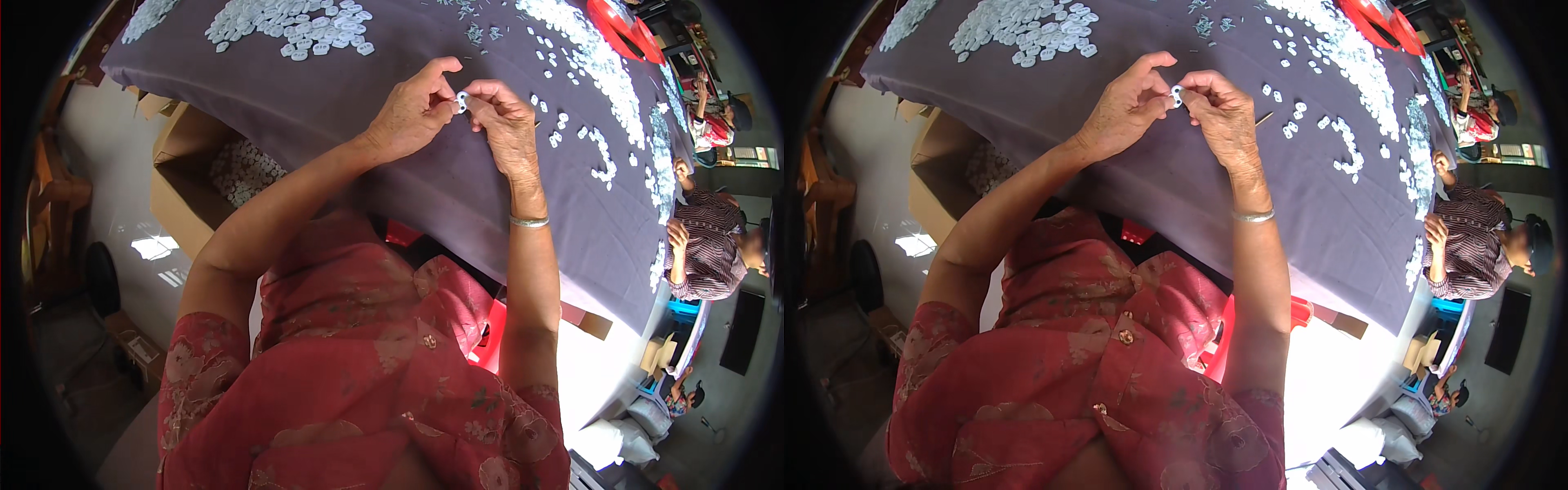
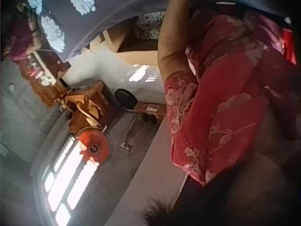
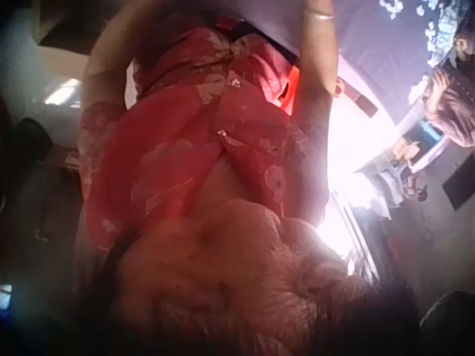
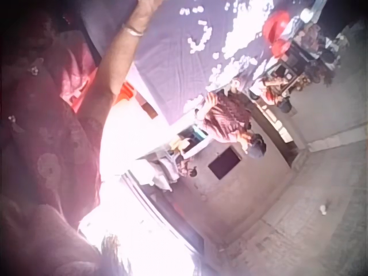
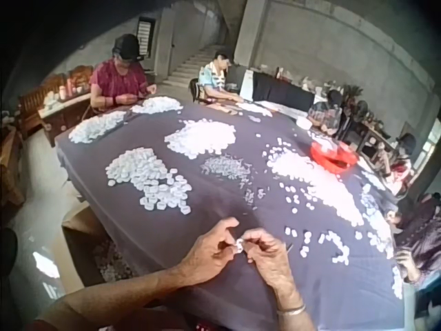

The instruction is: The person assembles plastic components by hand, inserting pins into the pieces and placing the assembled units onto the table.

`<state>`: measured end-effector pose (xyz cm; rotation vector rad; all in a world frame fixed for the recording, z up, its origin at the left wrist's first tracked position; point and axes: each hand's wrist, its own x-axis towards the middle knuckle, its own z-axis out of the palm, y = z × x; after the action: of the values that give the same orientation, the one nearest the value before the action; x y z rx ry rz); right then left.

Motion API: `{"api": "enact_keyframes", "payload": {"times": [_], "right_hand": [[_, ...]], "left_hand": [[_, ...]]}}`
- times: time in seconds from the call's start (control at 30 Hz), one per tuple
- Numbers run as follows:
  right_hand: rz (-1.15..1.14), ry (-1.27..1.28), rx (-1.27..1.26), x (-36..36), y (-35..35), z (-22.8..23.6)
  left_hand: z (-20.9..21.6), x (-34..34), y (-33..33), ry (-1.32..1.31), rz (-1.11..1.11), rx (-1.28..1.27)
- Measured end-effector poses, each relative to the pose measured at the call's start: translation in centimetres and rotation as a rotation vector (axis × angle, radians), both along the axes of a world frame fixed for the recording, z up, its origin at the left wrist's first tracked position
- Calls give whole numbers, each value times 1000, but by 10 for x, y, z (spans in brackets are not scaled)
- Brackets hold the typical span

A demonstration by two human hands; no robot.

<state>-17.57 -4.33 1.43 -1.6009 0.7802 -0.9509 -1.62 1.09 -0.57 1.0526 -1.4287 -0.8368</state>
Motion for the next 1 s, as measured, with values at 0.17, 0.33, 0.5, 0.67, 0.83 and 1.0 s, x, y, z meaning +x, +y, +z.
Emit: {"api": "enact_keyframes", "payload": {"times": [0.17, 0.33, 0.5, 0.67, 0.83, 1.0], "right_hand": [[-13, 30, -40, 2, 2, 0], [-16, 66, -103, 0, 1, -5], [7, 60, -189, 0, 1, -11], [84, 96, -162, 0, 1, -10], [22, 171, -328, 0, 5, -7], [-45, 271, -483, -1, 11, 2]], "left_hand": [[0, 0, 0, -6, 4, 6], [3, -1, 2, 23, -2, 44], [3, 1, 0, 25, -3, 53], [1, 6, -1, 102, -68, 80], [8, 7, 0, 86, -101, 115], [10, 15, -2, 100, -234, 152]]}}
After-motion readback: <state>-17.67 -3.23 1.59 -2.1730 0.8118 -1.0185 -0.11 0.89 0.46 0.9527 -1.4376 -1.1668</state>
